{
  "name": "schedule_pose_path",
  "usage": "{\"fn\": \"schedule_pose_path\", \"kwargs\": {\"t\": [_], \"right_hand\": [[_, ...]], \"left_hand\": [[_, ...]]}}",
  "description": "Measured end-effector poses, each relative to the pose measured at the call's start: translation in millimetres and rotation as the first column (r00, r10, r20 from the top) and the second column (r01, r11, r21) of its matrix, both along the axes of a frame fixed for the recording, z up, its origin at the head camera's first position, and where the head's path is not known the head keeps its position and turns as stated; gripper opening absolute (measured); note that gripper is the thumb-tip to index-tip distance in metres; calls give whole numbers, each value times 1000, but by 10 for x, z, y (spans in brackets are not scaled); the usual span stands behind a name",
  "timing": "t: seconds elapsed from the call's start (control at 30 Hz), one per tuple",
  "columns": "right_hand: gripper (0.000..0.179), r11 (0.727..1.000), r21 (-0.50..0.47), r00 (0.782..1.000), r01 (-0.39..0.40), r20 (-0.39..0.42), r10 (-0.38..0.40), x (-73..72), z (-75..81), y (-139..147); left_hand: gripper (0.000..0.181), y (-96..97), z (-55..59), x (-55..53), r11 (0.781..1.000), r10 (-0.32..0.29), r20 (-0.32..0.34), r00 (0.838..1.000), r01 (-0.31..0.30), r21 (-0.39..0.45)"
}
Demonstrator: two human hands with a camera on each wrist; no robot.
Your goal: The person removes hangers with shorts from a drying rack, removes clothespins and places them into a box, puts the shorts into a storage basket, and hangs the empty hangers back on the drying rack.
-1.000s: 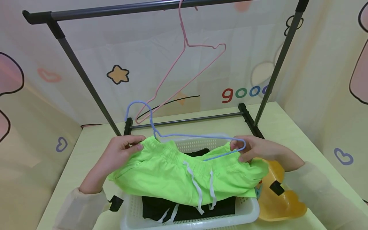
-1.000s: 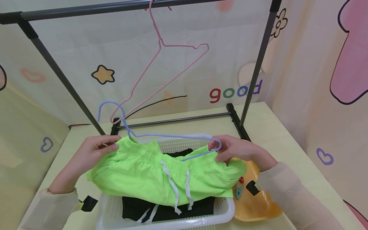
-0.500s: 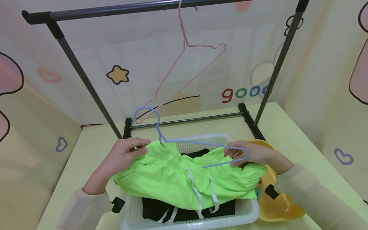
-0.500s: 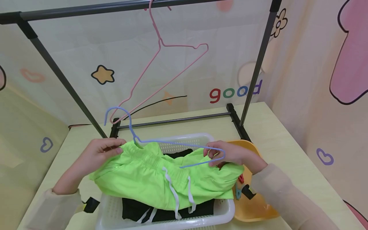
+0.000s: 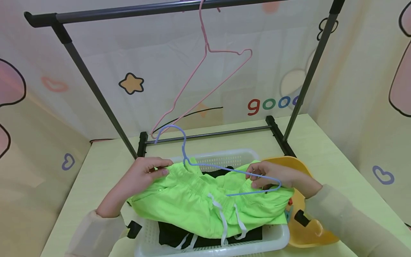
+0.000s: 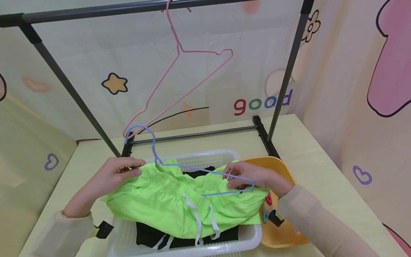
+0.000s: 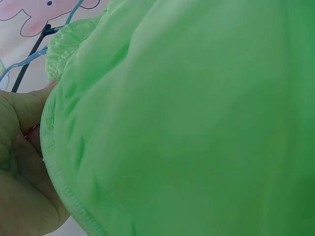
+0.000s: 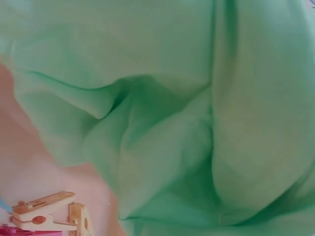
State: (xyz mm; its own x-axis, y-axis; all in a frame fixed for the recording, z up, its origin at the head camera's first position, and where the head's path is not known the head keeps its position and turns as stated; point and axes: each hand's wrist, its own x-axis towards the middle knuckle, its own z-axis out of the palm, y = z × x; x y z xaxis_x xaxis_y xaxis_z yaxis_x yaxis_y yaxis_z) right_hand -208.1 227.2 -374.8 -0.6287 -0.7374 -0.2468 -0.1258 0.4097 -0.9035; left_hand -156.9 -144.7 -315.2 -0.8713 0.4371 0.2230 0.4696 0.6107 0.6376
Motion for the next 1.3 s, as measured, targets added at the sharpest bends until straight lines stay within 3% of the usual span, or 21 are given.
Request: {"fn": "schedule_pose_path", "kwargs": {"t": [0.1, 0.2, 0.37, 0.63, 1.3], "right_hand": [[29, 999, -26, 995, 40, 97, -38, 7, 24, -11], [31, 997, -58, 990, 54, 137, -46, 7, 56, -9], [37, 998, -54, 995, 43, 89, -38, 2, 127, 0], [45, 997, -60, 994, 46, 105, -40, -24, 276, 1], [45, 992, -99, 990, -73, 114, 84, 5, 524, -135]], "left_hand": [[22, 10, -3, 2, 1000, -5, 1, 1000, 5, 1], [22, 16, -8, -1, 1000, -2, 11, 1000, 2, -6], [23, 17, -15, 1, 1000, 1, 28, 1000, -1, -17], [23, 31, -15, 0, 1000, -8, 20, 1000, 8, -17], [24, 67, -32, -37, 999, 20, 23, 1000, -19, -29]]}}
